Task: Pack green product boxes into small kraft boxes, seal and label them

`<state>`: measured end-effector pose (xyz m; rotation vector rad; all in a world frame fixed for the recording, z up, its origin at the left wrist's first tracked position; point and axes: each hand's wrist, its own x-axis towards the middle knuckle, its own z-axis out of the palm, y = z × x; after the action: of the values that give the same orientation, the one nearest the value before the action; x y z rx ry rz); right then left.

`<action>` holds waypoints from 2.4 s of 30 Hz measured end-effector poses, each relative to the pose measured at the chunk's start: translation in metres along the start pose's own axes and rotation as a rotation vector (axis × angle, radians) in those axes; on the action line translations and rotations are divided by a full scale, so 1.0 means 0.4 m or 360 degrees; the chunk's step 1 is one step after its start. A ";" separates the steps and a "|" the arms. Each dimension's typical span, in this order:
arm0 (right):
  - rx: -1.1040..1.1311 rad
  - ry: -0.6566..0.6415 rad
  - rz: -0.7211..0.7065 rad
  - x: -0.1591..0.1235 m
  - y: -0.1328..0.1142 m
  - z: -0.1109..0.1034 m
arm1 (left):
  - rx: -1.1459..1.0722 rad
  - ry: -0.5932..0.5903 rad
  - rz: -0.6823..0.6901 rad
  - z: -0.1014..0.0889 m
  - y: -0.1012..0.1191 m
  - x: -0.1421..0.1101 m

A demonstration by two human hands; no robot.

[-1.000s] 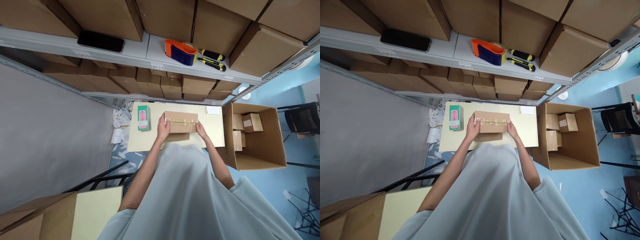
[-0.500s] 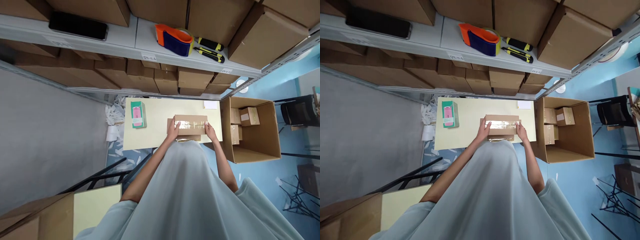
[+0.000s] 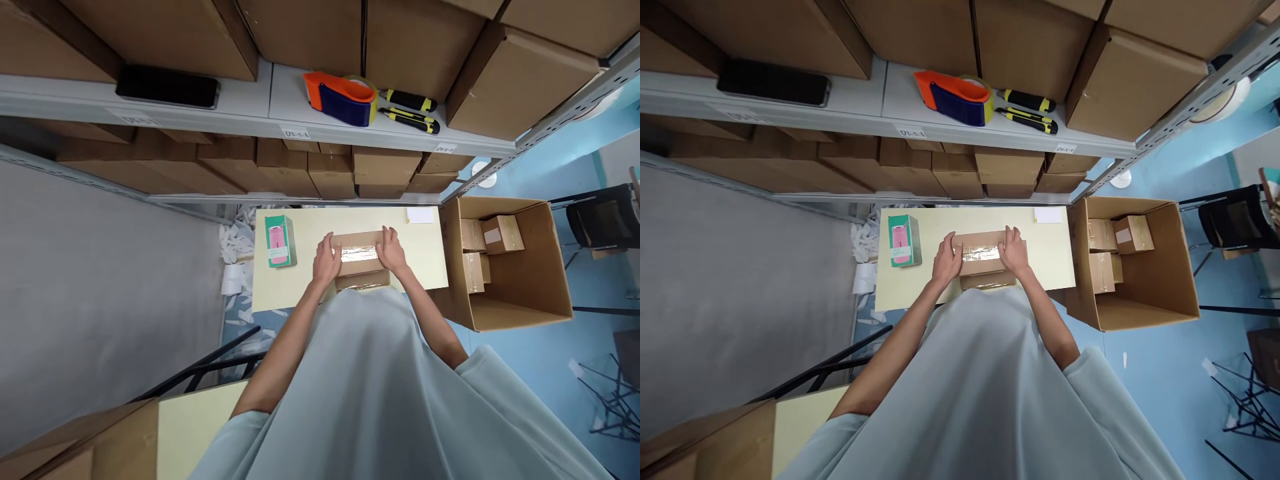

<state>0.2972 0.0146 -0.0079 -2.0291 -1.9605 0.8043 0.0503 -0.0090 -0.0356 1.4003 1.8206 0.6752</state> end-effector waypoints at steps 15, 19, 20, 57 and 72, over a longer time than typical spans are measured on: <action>-0.0076 0.0113 0.0055 0.002 -0.017 0.029 | 0.0014 0.0170 0.0001 0.019 0.015 -0.007; -0.0063 0.0103 0.0074 -0.001 -0.016 0.030 | -0.0009 0.0181 -0.0013 0.023 0.013 -0.008; -0.0057 0.0106 0.0073 -0.002 -0.016 0.031 | -0.0013 0.0182 -0.0013 0.024 0.011 -0.008; -0.0152 0.0258 -0.0020 0.002 -0.009 0.067 | 0.0162 0.0206 0.0051 0.020 -0.034 0.011; -0.0313 0.0719 -0.0498 0.136 -0.179 -0.134 | 0.0400 0.0647 0.0814 -0.047 0.131 0.125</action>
<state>0.2616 0.0860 0.0597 -1.7321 -2.0601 0.0758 0.0585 0.0538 0.0045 2.0520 1.9073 1.0822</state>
